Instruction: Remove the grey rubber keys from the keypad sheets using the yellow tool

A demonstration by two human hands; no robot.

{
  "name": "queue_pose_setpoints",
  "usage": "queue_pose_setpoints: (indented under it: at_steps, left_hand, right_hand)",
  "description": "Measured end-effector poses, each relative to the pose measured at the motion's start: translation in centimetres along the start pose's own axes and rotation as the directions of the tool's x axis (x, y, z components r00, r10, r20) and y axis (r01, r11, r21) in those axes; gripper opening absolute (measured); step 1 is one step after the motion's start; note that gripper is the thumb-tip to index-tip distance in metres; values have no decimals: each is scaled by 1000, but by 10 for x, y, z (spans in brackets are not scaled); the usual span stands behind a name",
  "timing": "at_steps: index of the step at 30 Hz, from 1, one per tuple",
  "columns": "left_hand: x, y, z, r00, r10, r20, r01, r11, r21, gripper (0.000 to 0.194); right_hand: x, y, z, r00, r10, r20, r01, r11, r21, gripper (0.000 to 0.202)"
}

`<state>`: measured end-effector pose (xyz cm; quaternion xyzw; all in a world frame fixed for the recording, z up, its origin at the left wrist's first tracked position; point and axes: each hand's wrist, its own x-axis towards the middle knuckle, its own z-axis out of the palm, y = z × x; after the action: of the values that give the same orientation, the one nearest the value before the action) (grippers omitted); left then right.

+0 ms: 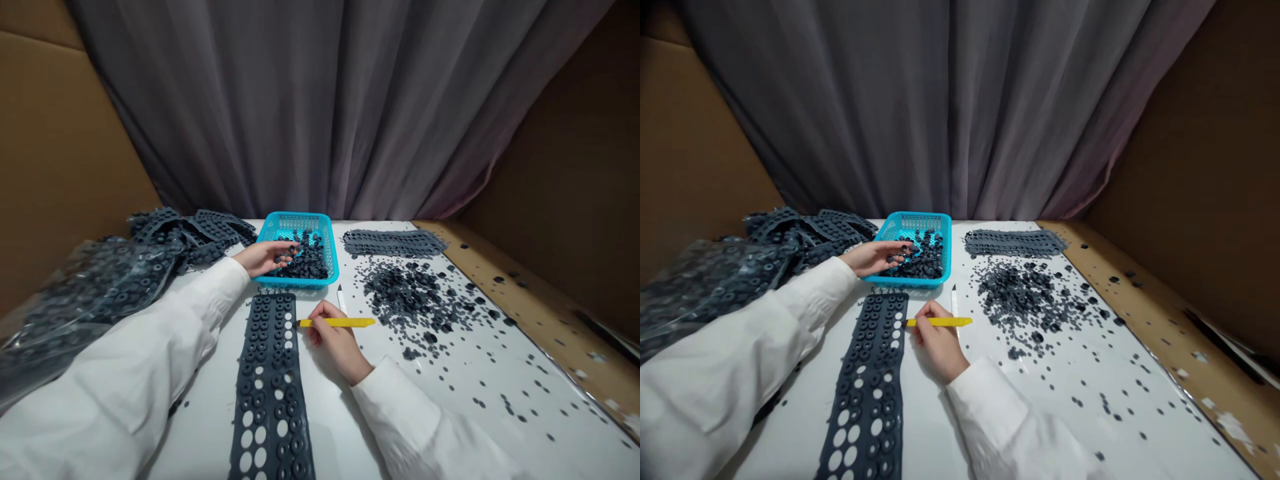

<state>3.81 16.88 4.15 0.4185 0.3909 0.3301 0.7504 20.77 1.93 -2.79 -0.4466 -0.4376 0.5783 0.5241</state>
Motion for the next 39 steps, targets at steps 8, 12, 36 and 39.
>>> queue_pose_setpoints:
  at_steps: [8,12,36,39]
  left_hand:
    - [-18,4,7,948,312,-58,-278,905,321,59]
    - [-62,-13,18,810,554,192,-435,348,830,31]
    - [-61,-52,-16,849,523,69,44,-200,979,23]
    - [-65,-46,-12,873,487,28,58,-161,985,20]
  right_hand:
    - [-1,-8,0,999,44,-22,-42,994,101,11]
    - [-2,-9,-3,996,91,-11,-89,987,135,26]
    - [-1,-12,-6,999,41,-28,-39,998,47,14]
    - [-2,-11,-9,1000,-12,-4,12,999,-52,14]
